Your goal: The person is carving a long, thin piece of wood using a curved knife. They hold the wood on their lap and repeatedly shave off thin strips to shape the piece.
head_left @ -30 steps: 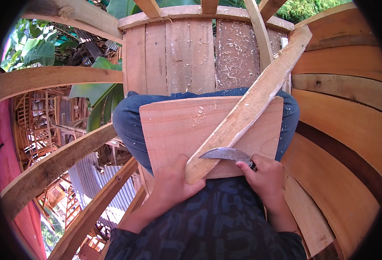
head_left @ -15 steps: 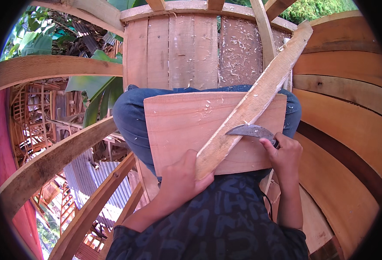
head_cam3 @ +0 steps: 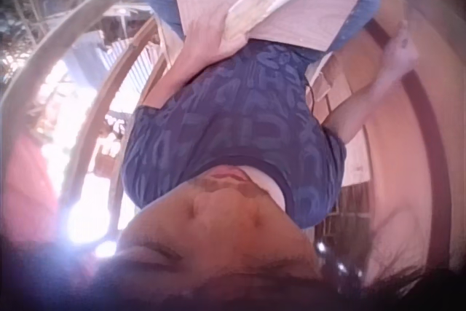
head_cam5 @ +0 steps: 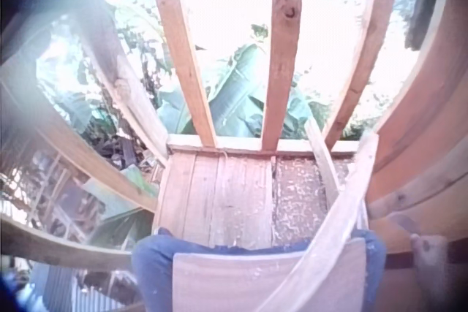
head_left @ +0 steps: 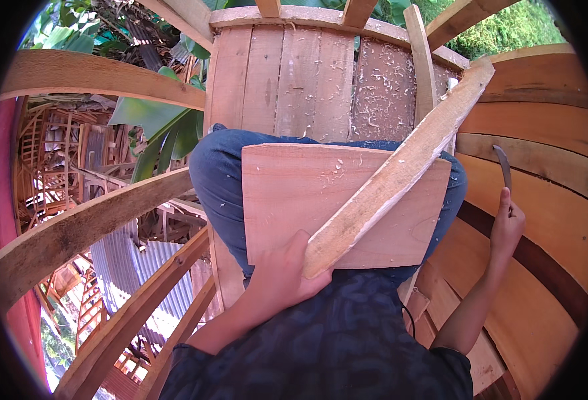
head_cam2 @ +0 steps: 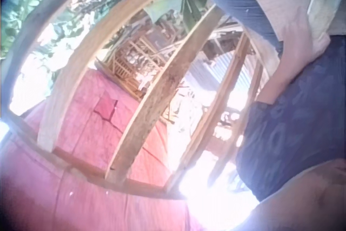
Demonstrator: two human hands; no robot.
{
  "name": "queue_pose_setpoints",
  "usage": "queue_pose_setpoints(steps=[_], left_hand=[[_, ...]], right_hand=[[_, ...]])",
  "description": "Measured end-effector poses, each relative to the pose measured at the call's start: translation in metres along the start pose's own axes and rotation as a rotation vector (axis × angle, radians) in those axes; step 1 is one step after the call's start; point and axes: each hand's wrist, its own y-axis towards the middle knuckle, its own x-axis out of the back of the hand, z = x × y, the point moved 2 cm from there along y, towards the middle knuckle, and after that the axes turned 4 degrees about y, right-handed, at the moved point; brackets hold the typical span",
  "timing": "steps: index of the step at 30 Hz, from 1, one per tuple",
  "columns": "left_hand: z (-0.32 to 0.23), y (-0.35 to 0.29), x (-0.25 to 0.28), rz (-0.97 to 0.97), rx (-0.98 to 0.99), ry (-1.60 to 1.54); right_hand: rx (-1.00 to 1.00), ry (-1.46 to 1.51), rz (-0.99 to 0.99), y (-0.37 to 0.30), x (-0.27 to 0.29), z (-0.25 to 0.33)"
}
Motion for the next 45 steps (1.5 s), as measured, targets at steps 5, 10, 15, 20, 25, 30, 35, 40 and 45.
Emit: queue_pose_setpoints(steps=[5, 10, 15, 20, 25, 30, 35, 40, 45], left_hand=[[0.005, 0.021, 0.013, 0.123, -0.026, -0.381], [-0.005, 0.025, 0.026, 0.160, -0.018, -0.681], [-0.017, 0.019, 0.026, 0.024, -0.093, -0.576], [-0.020, -0.003, 0.019, 0.080, -0.090, -0.405], [-0.027, -0.004, 0.019, 0.069, -0.083, -0.386], [-0.038, 0.007, 0.027, -0.050, -0.074, -0.325], [-0.043, -0.005, 0.035, -0.123, -0.056, -0.250], [-0.046, -0.009, 0.032, -0.161, -0.052, -0.256], [-0.031, -0.032, 0.029, -0.067, -0.048, -0.262]], right_hand=[[0.182, 0.281, 0.194, -0.068, -0.046, 0.050], [0.408, 0.290, 0.410, -0.120, -0.060, 0.111], [0.596, 0.094, 0.199, -0.088, -0.052, 0.111], [0.024, 0.315, -0.064, 0.021, -0.029, 0.029], [0.131, 0.339, -0.011, 0.001, -0.002, 0.025], [0.501, 0.222, 0.266, -0.116, -0.038, 0.102], [0.584, 0.132, 0.120, -0.070, -0.039, 0.102], [0.615, 0.196, -0.018, -0.054, -0.042, 0.100], [-0.085, 0.290, -0.148, 0.048, -0.038, -0.017]])
